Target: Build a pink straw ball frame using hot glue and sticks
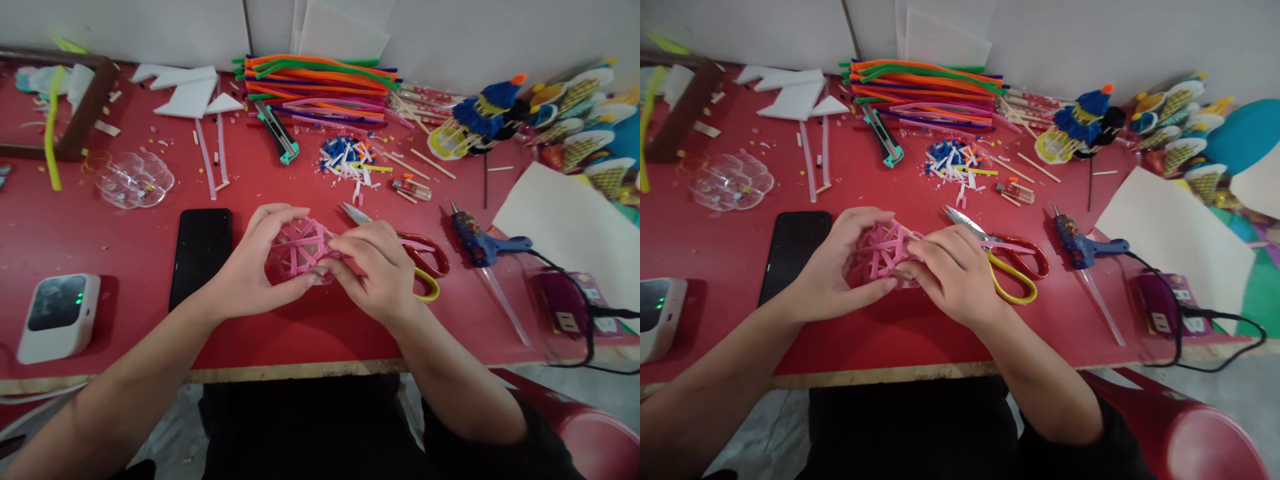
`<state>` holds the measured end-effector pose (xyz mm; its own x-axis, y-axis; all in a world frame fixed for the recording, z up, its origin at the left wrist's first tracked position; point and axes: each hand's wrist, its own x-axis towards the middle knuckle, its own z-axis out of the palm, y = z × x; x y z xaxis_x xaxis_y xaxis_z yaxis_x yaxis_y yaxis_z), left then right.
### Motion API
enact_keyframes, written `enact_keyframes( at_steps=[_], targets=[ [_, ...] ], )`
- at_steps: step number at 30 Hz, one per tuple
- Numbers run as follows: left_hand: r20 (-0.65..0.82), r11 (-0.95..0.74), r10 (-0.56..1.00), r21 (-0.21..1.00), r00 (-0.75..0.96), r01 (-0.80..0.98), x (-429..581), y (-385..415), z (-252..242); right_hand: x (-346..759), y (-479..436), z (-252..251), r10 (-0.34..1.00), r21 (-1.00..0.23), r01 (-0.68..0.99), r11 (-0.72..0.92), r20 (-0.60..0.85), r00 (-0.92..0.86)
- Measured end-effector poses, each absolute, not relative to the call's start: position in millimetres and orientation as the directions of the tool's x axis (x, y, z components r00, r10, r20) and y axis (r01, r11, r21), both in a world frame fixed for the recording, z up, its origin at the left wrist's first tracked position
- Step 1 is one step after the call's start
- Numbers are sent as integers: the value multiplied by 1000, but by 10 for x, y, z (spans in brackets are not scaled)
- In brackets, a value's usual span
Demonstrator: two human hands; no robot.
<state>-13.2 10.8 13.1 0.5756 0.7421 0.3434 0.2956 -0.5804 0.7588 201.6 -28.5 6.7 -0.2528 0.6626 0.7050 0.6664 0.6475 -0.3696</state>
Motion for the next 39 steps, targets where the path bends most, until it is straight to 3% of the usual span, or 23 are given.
enact_keyframes(
  at_steps=[8, 14, 20, 23, 26, 28, 31, 36, 39],
  targets=[
    [425, -591, 754, 772, 500, 235, -129, 79, 100, 2020, -291, 65, 671, -396, 666, 633, 709, -216],
    [576, -611, 791, 759, 205, 224, -137, 85, 116, 1979, -280, -35, 737, -470, 673, 571, 655, -168],
    [451, -442, 891, 889, -52, 119, -143, 97, 20, 1987, -242, -88, 777, -467, 672, 575, 568, -270],
    [431, -450, 893, 867, 128, 215, -198, 129, -33, 2008, -239, -87, 773, -442, 681, 584, 558, -301],
    [388, -561, 819, 698, 423, 445, -254, 173, -34, 2008, -253, -82, 782, -425, 693, 583, 527, -334],
    [344, -614, 777, 596, 527, 517, -266, 192, -26, 1997, -266, -76, 789, -424, 697, 578, 508, -346],
    [314, -605, 783, 584, 536, 541, -250, 195, -36, 1981, -278, -65, 796, -428, 702, 569, 499, -341],
    [209, -428, 877, 747, 432, 509, -215, 169, -69, 1981, -274, -50, 797, -425, 702, 571, 493, -350],
    [210, -401, 896, 763, 391, 507, -199, 161, -40, 1973, -273, -51, 783, -429, 697, 575, 534, -317]
  ],
)
